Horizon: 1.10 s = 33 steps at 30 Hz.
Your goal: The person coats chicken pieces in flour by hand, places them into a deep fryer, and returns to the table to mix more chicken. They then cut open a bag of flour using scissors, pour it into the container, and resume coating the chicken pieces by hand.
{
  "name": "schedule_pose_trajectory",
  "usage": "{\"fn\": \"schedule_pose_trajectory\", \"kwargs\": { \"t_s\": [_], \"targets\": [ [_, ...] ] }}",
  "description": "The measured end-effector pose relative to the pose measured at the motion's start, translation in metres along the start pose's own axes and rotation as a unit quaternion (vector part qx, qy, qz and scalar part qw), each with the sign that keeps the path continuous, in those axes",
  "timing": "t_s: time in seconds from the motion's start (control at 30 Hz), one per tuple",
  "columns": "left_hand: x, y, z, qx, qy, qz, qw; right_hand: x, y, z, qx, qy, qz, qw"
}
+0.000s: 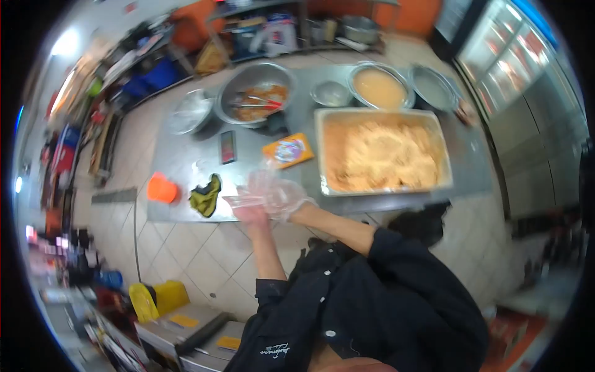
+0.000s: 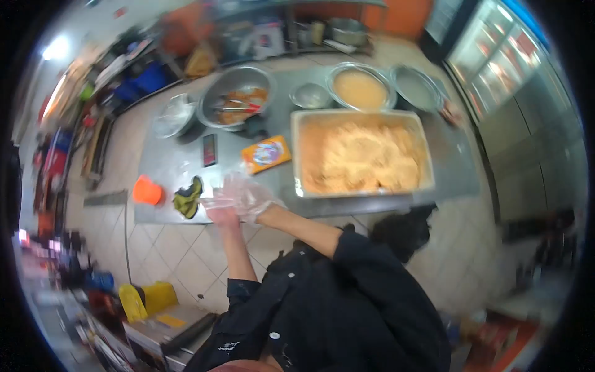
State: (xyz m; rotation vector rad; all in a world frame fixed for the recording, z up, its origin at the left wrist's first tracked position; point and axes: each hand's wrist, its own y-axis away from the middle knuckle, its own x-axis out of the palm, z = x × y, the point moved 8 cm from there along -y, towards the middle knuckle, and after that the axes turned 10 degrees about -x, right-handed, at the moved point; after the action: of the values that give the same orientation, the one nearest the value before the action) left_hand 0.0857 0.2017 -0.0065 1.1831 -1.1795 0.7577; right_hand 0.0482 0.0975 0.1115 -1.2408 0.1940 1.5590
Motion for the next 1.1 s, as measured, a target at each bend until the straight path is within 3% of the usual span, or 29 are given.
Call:
{"fn": "schedule_pose_trajectory", "kwargs": {
  "t_s": [0.03,0.07,0.13,0.17,0.2,0.27,0.33,0.37,0.47,0.57,0.77,0.83,0.93,1.0,1.07,1.1],
  "targets": [
    [0.006,0.016,0.005,0.037,-0.112,-0.057,0.991,-0.001,-0.006,0.003,-0.005,0.009,0.01,1.0],
    [-0.059,-0.009,-0.018,0.148,-0.319,-0.073,0.933,0.019,-0.01,-0.004,-0.007,0.096,0.063,0.993],
    [-0.054,-0.001,0.017,-0.02,-0.305,-0.042,0.951,0.04,-0.019,0.0,-0.097,0.14,0.118,0.978],
    [-0.084,-0.009,0.02,-0.009,-0.341,-0.077,0.937,0.028,-0.025,0.011,-0.121,0.123,0.037,0.984],
    [-0.059,0.008,0.022,0.013,-0.328,-0.027,0.944,0.017,-0.026,0.025,-0.138,0.095,-0.043,0.985],
    [-0.067,0.012,0.004,0.073,-0.299,-0.06,0.95,0.029,-0.024,0.051,-0.227,0.106,-0.037,0.967],
    [-0.075,0.013,-0.012,0.067,-0.266,-0.091,0.957,0.041,-0.028,0.075,-0.239,0.127,0.075,0.96],
    [-0.079,0.015,-0.021,0.06,-0.25,-0.104,0.961,0.053,-0.022,0.086,-0.271,0.115,0.079,0.953],
    [-0.071,0.026,-0.033,0.071,-0.231,-0.096,0.966,0.086,-0.02,0.083,-0.257,0.114,0.072,0.957],
    [-0.054,0.048,-0.045,0.079,-0.227,-0.061,0.969,0.096,-0.018,0.103,-0.264,0.236,0.031,0.935],
    [-0.01,0.078,-0.063,0.148,-0.223,0.002,0.964,0.073,-0.019,0.136,-0.321,0.139,0.042,0.936],
    [0.019,0.089,-0.074,0.193,-0.199,0.028,0.96,0.039,-0.03,0.142,-0.281,-0.031,0.099,0.954],
    [0.042,0.096,-0.087,0.252,-0.114,0.031,0.96,0.039,-0.037,0.112,-0.201,-0.008,0.055,0.978],
    [0.038,0.085,-0.105,0.396,-0.118,0.024,0.91,0.05,-0.038,0.089,-0.168,0.023,0.05,0.984],
    [0.034,0.077,-0.106,0.385,-0.142,0.056,0.91,0.075,-0.028,0.067,-0.149,-0.029,0.09,0.984],
    [0.034,0.069,-0.103,0.32,-0.129,0.095,0.934,0.076,-0.022,0.061,-0.146,-0.027,0.089,0.985]
  ]
}}
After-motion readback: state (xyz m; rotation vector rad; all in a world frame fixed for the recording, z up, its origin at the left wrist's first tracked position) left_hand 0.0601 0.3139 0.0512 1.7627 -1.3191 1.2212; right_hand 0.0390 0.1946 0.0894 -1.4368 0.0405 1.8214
